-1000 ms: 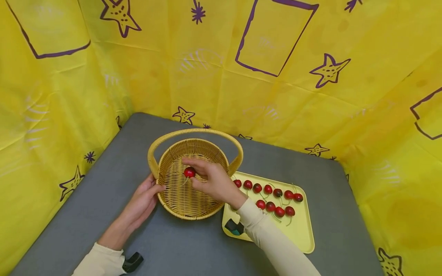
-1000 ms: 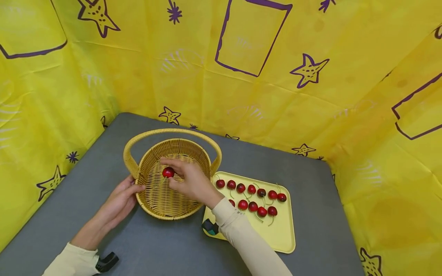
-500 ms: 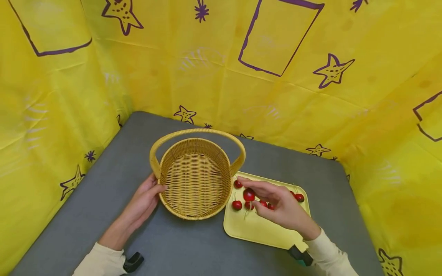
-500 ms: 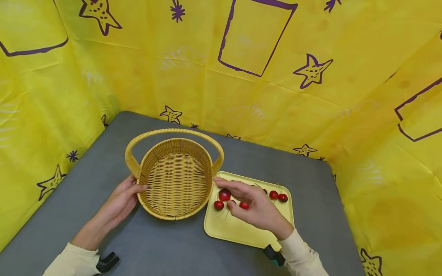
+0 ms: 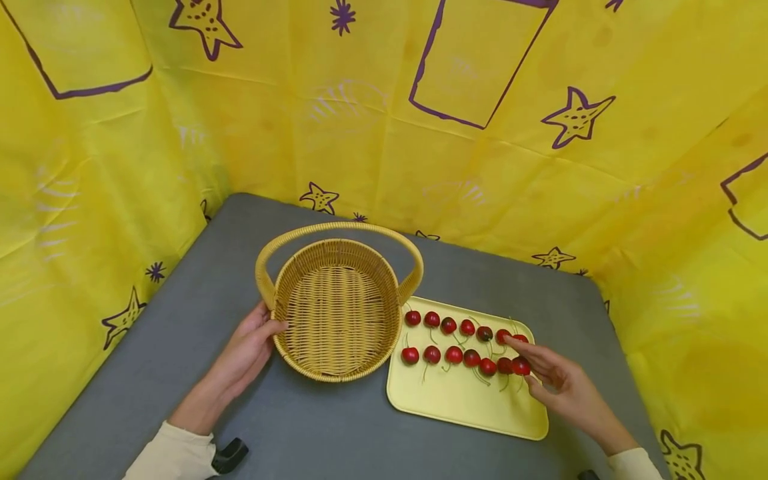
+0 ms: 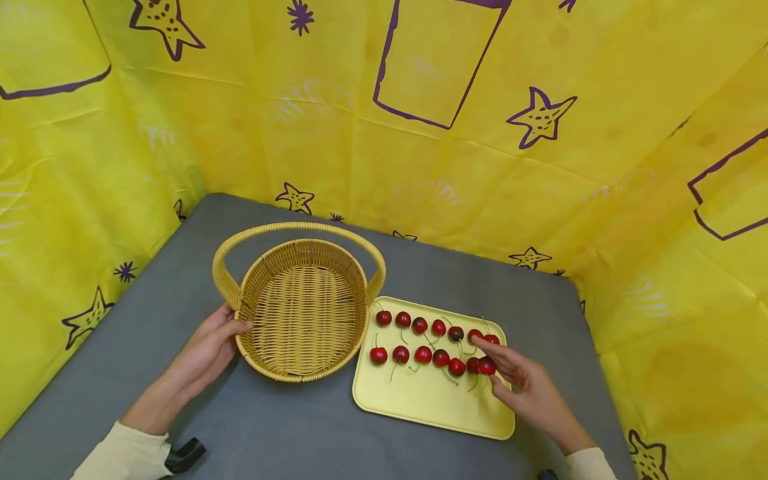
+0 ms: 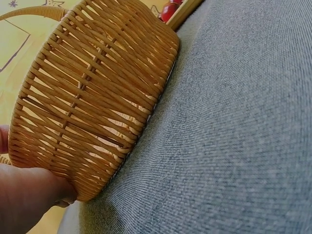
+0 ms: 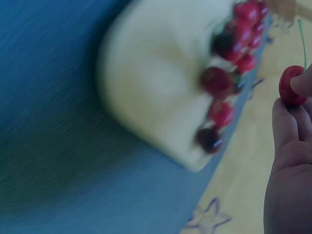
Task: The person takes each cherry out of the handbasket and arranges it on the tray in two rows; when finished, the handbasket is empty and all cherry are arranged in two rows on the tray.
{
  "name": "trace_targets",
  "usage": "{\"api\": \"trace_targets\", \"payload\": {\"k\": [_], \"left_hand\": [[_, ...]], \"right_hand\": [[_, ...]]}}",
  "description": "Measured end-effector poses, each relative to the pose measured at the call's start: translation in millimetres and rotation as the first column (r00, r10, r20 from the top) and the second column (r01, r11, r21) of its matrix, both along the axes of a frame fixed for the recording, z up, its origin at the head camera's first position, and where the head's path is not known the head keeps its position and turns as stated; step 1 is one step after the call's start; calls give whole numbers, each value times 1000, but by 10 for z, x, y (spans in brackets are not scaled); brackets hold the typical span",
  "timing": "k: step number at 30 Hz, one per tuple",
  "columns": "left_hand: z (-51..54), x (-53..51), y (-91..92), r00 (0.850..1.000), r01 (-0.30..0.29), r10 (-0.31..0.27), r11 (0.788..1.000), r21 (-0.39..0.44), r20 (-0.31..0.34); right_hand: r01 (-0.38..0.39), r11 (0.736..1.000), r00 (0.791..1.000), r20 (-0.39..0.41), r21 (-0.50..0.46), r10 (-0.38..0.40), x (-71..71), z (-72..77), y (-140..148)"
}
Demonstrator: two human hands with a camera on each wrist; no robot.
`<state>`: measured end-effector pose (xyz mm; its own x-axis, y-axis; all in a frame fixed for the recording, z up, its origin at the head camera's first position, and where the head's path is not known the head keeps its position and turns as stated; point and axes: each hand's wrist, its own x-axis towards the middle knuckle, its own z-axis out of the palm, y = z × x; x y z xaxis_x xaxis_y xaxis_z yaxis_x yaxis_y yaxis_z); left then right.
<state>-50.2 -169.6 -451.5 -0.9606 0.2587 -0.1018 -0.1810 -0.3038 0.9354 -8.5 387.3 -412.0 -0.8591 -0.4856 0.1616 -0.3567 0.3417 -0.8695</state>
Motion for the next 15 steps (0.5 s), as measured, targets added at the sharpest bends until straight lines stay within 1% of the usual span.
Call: {"api": "trace_targets", "payload": {"k": [4,10,15], "left_hand": [[7,10,-12,1000,-4,4,1000,-10,6],[20,9,-12,1000,0,0,1000,-8,-5],[20,9,11,1000,11,-11,1000,-4,-12]], "right_hand": [[46,997,999,-8,57,-46,8,-145,175],[96,988,995,-14,117,-95,-15,-330,315],[134,979,991,-41,152,-129,-10,-432,369]]}}
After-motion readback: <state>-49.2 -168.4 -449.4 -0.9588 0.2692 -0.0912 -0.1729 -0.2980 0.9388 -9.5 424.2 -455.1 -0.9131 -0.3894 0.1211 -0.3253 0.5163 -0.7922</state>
